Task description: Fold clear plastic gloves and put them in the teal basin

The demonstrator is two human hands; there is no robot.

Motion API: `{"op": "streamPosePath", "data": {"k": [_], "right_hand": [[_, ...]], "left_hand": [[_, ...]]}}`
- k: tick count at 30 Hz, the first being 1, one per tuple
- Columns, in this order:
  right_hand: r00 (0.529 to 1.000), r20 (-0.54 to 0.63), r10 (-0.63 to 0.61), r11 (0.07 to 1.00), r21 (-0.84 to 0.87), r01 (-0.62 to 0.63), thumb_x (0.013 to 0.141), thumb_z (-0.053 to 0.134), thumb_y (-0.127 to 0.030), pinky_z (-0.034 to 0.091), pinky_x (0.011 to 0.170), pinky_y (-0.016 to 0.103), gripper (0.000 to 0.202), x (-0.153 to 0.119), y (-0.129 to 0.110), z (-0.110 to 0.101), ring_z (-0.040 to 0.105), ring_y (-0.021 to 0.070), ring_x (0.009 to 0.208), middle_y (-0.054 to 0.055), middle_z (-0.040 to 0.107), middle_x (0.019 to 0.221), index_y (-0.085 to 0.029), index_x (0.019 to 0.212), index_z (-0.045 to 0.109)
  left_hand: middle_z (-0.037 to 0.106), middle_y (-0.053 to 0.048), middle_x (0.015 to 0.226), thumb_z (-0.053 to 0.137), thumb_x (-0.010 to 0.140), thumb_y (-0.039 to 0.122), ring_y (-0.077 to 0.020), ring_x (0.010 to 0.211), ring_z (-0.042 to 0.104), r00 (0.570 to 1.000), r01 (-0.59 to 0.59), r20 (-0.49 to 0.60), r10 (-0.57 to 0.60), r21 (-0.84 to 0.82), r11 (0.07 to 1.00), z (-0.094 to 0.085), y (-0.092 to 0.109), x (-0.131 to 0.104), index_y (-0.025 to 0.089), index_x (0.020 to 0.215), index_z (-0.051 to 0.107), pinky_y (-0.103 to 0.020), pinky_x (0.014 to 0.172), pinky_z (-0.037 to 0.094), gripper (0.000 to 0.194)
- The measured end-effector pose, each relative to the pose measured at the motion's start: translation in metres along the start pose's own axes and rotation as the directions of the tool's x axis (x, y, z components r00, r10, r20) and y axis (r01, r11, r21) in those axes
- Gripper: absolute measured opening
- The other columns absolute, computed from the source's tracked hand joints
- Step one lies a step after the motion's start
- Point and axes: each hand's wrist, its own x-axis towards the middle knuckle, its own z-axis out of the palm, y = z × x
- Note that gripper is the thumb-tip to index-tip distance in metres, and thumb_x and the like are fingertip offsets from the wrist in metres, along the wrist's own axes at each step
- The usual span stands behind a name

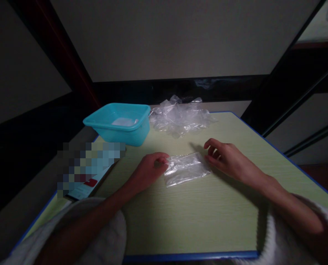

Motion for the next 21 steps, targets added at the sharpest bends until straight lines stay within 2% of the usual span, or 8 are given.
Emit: {"op": "streamPosePath", "data": {"k": [3,9,14,18,21], "right_hand": [[0.993,-0.032,-0.114,0.993,-0.036,0.113,0.079,0.048,-0.015,0.039,0.053,0.026,0.005,-0.002,-0.003,0.004,0.055,0.0144,0.058,0.005,0.061,0.073,-0.018,0.082,0.049],[0.954,-0.013,-0.300,0.951,-0.087,0.298,0.084,0.043,-0.015,0.045,0.065,0.030,0.010,-0.005,-0.008,0.012,0.058,0.0178,0.075,0.007,0.062,0.085,-0.017,0.089,0.051],[0.919,0.022,-0.393,0.912,-0.119,0.393,0.089,0.039,-0.019,0.047,0.074,0.036,0.016,-0.004,-0.012,0.015,0.058,0.0213,0.082,0.011,0.062,0.092,-0.014,0.095,0.053],[0.907,0.073,-0.416,0.898,-0.122,0.422,0.091,0.038,-0.020,0.048,0.076,0.038,0.019,-0.005,-0.015,0.018,0.058,0.0222,0.085,0.013,0.062,0.095,-0.013,0.096,0.054],[0.905,0.095,-0.415,0.898,-0.118,0.424,0.091,0.038,-0.021,0.048,0.078,0.038,0.019,-0.006,-0.016,0.020,0.059,0.0218,0.087,0.012,0.062,0.097,-0.014,0.096,0.055]], "left_hand": [[0.065,0.000,0.072,0.055,0.066,0.010,-0.0152,0.073,0.061,1.000,-0.013,-0.009,0.013,0.001,1.000,0.001,-0.002,0.000,0.013,0.084,0.063,-0.025,0.072,0.048,0.020],[0.060,0.001,0.069,0.054,0.066,0.010,-0.0144,0.069,0.059,0.999,-0.034,-0.017,0.034,0.006,0.999,0.003,-0.007,0.002,0.013,0.089,0.059,-0.026,0.070,0.048,0.023],[0.061,-0.006,0.096,0.055,0.066,0.012,-0.0190,0.093,0.056,0.996,-0.066,-0.055,0.068,0.032,0.997,0.004,-0.010,0.000,0.014,0.095,0.058,-0.032,0.086,0.044,0.029],[0.060,-0.009,0.110,0.057,0.068,0.015,-0.0223,0.105,0.053,0.994,-0.104,-0.011,0.105,0.033,0.994,0.005,-0.010,-0.001,0.014,0.107,0.056,-0.037,0.095,0.039,0.038],[0.059,-0.010,0.116,0.058,0.069,0.015,-0.0235,0.111,0.052,0.990,-0.138,0.038,0.137,0.024,0.990,0.005,-0.009,-0.001,0.015,0.107,0.057,-0.038,0.100,0.035,0.038]]}}
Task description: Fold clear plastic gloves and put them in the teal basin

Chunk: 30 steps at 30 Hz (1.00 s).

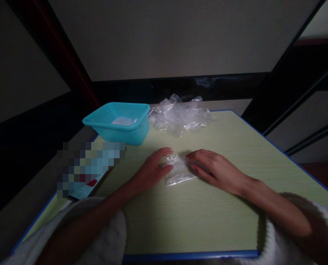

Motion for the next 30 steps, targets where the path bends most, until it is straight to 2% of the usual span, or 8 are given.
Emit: {"op": "streamPosePath", "data": {"k": [5,16,25,30], "right_hand": [[1.000,0.006,-0.010,1.000,-0.001,0.010,0.092,0.038,-0.021,0.047,0.081,0.039,0.020,0.0000,0.0010,0.0025,0.059,0.0225,0.090,0.013,0.062,0.102,-0.013,0.097,0.055],[1.000,-0.004,-0.028,1.000,0.004,0.028,0.090,0.040,-0.020,0.046,0.085,0.041,0.019,0.0016,0.0022,0.0037,0.057,0.0223,0.095,0.012,0.062,0.103,-0.014,0.099,0.055],[0.999,-0.025,-0.040,0.999,-0.004,0.040,0.090,0.040,-0.017,0.037,0.095,0.046,0.016,0.0037,0.0036,0.0052,0.056,0.0222,0.098,0.011,0.062,0.102,-0.014,0.095,0.055],[0.999,-0.018,-0.041,0.999,-0.023,0.041,0.090,0.040,-0.018,0.034,0.098,0.048,0.017,0.0035,0.0032,0.0056,0.055,0.0229,0.101,0.012,0.062,0.104,-0.013,0.096,0.055]], "left_hand": [[0.056,-0.011,0.123,0.055,0.074,0.019,-0.0226,0.118,0.048,0.997,-0.050,0.057,0.050,0.014,0.999,-0.0018,-0.0002,-0.0006,0.016,0.106,0.057,-0.038,0.104,0.031,0.032],[0.057,-0.012,0.120,0.056,0.071,0.020,-0.0251,0.115,0.050,0.999,-0.025,0.048,0.023,0.049,0.998,-0.0014,-0.0036,-0.0020,0.014,0.108,0.057,-0.041,0.103,0.032,0.037],[0.060,-0.010,0.115,0.055,0.069,0.014,-0.0236,0.114,0.051,0.995,-0.100,0.022,0.102,-0.056,0.993,-0.0013,0.0018,-0.0007,0.016,0.102,0.058,-0.039,0.103,0.033,0.033],[0.061,-0.011,0.115,0.055,0.071,0.016,-0.0225,0.108,0.055,0.992,-0.115,0.039,0.119,-0.081,0.990,-0.0018,0.0013,0.0002,0.015,0.104,0.058,-0.038,0.099,0.038,0.033]]}}
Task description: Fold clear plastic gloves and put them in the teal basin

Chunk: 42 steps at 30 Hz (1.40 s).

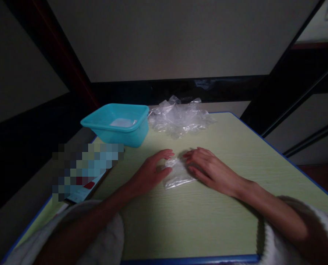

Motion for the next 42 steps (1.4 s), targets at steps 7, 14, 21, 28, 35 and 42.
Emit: {"op": "streamPosePath", "data": {"k": [7,14,21,28,35,42], "right_hand": [[1.000,0.017,0.003,1.000,0.005,-0.003,0.089,0.040,-0.018,0.035,0.096,0.050,0.020,0.0000,-0.0007,-0.0017,0.056,0.0240,0.101,0.012,0.063,0.105,-0.014,0.096,0.057],[0.997,0.008,0.073,0.989,0.129,-0.073,0.088,0.038,-0.015,0.024,0.102,0.053,0.018,-0.0009,0.0043,0.0035,0.051,0.0227,0.110,0.010,0.058,0.113,-0.017,0.098,0.053],[0.995,-0.013,0.098,0.983,0.154,-0.094,0.085,0.037,-0.013,0.024,0.101,0.055,0.017,-0.0012,0.0061,0.0061,0.051,0.0231,0.106,0.011,0.057,0.110,-0.018,0.097,0.048],[0.996,-0.003,0.087,0.982,0.167,-0.085,0.083,0.038,-0.011,0.024,0.101,0.055,0.021,-0.0003,0.0049,0.0063,0.052,0.0228,0.107,0.011,0.058,0.111,-0.018,0.098,0.050],[0.997,0.000,0.074,0.981,0.181,-0.073,0.084,0.036,-0.013,0.022,0.101,0.057,0.019,0.0000,0.0029,0.0044,0.050,0.0230,0.109,0.011,0.058,0.113,-0.019,0.094,0.051],[0.999,0.029,0.025,0.986,0.166,-0.029,0.083,0.036,-0.010,0.018,0.104,0.056,0.022,0.0010,0.0026,0.0030,0.044,0.0220,0.118,0.008,0.057,0.116,-0.019,0.095,0.051]], "left_hand": [[0.063,-0.008,0.113,0.054,0.072,0.012,-0.0206,0.105,0.056,0.999,-0.034,0.000,0.034,0.047,0.998,-0.0010,-0.0001,0.0007,0.017,0.100,0.061,-0.036,0.096,0.040,0.030],[0.065,-0.008,0.105,0.053,0.073,0.012,-0.0197,0.100,0.059,0.998,-0.059,0.007,0.058,0.076,0.995,-0.0015,-0.0016,0.0025,0.016,0.094,0.063,-0.033,0.093,0.042,0.024],[0.066,-0.010,0.100,0.051,0.073,0.014,-0.0205,0.095,0.060,0.999,-0.038,0.007,0.037,0.110,0.993,-0.0010,0.0012,0.0024,0.012,0.094,0.063,-0.033,0.089,0.045,0.023],[0.068,-0.008,0.095,0.051,0.074,0.013,-0.0194,0.091,0.062,0.999,-0.032,0.017,0.030,0.153,0.988,-0.0016,0.0022,0.0028,0.014,0.089,0.064,-0.031,0.085,0.046,0.020],[0.068,-0.007,0.100,0.050,0.075,0.015,-0.0199,0.095,0.062,1.000,-0.030,0.009,0.029,0.157,0.987,-0.0008,0.0014,0.0025,0.016,0.088,0.064,-0.030,0.088,0.046,0.019],[0.069,-0.006,0.096,0.050,0.075,0.017,-0.0200,0.092,0.063,1.000,0.020,0.020,-0.024,0.176,0.984,-0.0015,0.0064,0.0033,0.013,0.097,0.063,-0.031,0.088,0.046,0.026]]}}
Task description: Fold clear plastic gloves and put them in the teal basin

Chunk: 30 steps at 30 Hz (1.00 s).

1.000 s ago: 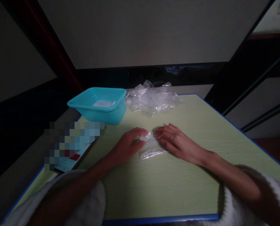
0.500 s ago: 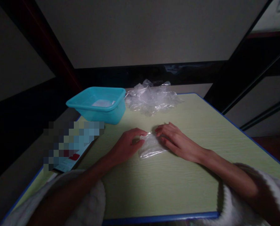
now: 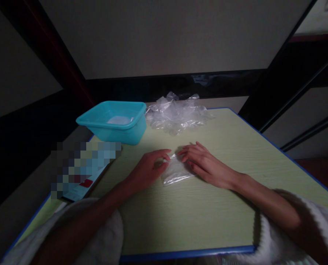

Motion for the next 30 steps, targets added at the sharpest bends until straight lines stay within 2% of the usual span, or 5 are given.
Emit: {"op": "streamPosePath", "data": {"k": [5,11,17,24,30], "right_hand": [[0.999,0.033,0.005,0.999,-0.039,-0.004,0.084,0.035,-0.011,0.017,0.104,0.059,0.025,0.000,0.001,0.001,0.040,0.0243,0.123,0.009,0.057,0.119,-0.019,0.100,0.053],[1.000,0.019,0.004,0.999,-0.047,-0.003,0.083,0.036,-0.010,0.017,0.103,0.060,0.026,0.000,0.001,0.000,0.041,0.0249,0.122,0.009,0.057,0.119,-0.019,0.101,0.053],[0.997,-0.025,0.074,0.995,-0.071,-0.076,0.082,0.038,-0.009,0.018,0.103,0.058,0.023,0.001,0.002,-0.001,0.049,0.0238,0.111,0.011,0.058,0.110,-0.017,0.098,0.051],[0.965,-0.183,0.186,0.982,0.006,-0.188,0.083,0.043,-0.018,0.038,0.089,0.048,0.014,0.002,0.019,-0.001,0.051,0.0246,0.097,0.011,0.056,0.099,-0.017,0.095,0.051],[0.956,-0.173,0.239,0.971,0.066,-0.231,0.085,0.043,-0.022,0.037,0.087,0.046,0.012,0.004,0.028,0.002,0.048,0.0258,0.097,0.012,0.054,0.097,-0.016,0.086,0.054]], "left_hand": [[0.069,-0.002,0.088,0.050,0.075,0.016,-0.0182,0.088,0.062,1.000,0.006,-0.005,-0.006,0.012,1.000,-0.001,0.001,0.000,0.016,0.106,0.060,-0.032,0.091,0.043,0.033],[0.066,-0.005,0.097,0.050,0.074,0.013,-0.0165,0.090,0.062,1.000,0.008,-0.014,-0.009,-0.086,0.996,0.000,-0.003,-0.001,0.016,0.117,0.052,-0.031,0.090,0.044,0.044],[0.063,-0.007,0.100,0.049,0.074,0.012,-0.0167,0.091,0.062,1.000,0.002,-0.017,-0.004,-0.131,0.991,0.001,-0.005,-0.001,0.014,0.121,0.047,-0.030,0.085,0.048,0.047],[0.062,-0.007,0.100,0.047,0.076,0.012,-0.0167,0.093,0.062,1.000,-0.021,-0.017,0.019,-0.113,0.993,0.001,-0.006,-0.003,0.015,0.120,0.045,-0.030,0.086,0.047,0.045],[0.064,-0.008,0.100,0.047,0.076,0.012,-0.0171,0.093,0.062,1.000,-0.011,-0.012,0.010,-0.098,0.995,0.001,-0.005,-0.003,0.015,0.118,0.045,-0.031,0.085,0.047,0.042]]}}
